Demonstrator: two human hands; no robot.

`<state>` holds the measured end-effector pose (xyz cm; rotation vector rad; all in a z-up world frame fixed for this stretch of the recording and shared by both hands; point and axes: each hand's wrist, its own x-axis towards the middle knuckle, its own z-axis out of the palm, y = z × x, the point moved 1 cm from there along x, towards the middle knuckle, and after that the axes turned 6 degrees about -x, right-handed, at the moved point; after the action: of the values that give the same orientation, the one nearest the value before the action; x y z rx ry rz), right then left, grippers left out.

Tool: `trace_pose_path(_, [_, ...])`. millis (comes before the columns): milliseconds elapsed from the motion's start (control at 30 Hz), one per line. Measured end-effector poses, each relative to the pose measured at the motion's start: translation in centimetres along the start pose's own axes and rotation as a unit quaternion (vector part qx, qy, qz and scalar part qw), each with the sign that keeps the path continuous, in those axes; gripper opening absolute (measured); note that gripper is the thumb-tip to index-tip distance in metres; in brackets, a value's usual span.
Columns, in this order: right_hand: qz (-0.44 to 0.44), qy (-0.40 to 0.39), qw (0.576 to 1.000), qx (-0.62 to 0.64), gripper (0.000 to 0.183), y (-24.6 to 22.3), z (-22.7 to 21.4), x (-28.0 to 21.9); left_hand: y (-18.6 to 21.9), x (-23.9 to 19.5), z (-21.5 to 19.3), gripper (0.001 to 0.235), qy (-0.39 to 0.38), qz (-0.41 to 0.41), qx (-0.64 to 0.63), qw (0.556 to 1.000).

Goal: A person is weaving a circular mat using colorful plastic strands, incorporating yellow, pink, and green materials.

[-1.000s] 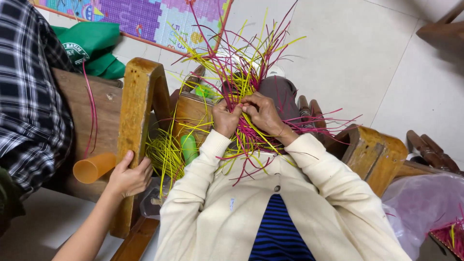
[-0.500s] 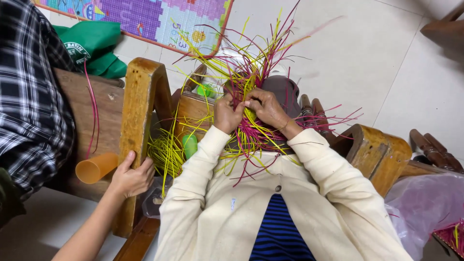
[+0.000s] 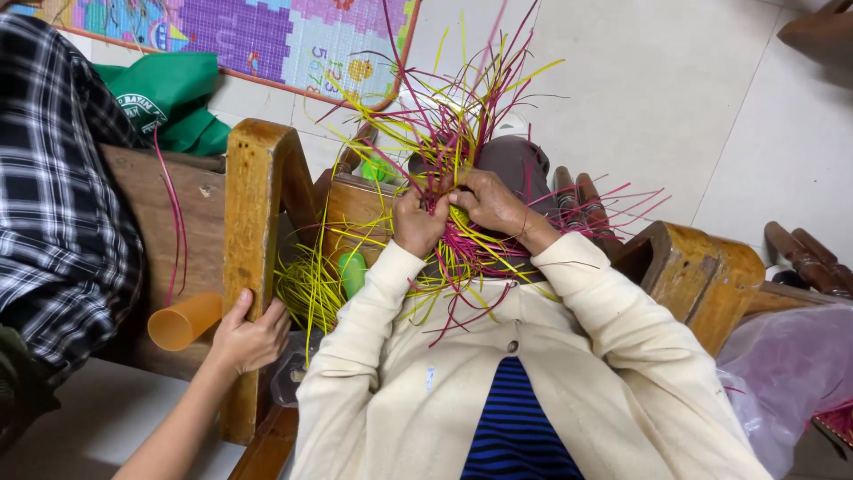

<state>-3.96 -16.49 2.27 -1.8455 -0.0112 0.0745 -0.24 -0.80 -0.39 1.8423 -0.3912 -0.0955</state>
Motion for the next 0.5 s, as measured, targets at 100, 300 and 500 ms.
trace_pose_path(100, [0.041,0.005,0.999,-0.012,0.013,0.6,0.0,-0.2,1.3,0.9,0.0,0.013,-0.019,-0.084,-0.022,0.996])
trace_pose_path(300, [0.067,0.078,0.995,0.003,0.008,1.4,0.7,-0.7,-1.4,0.5,-0.5,0.024,-0.026,-0.165,0.100,0.981])
trace_pose_path(500, [0.044,0.108,0.993,0.013,0.013,0.5,0.8,-0.7,-1.3,0.6,1.1,0.011,-0.015,-0.134,0.000,0.991])
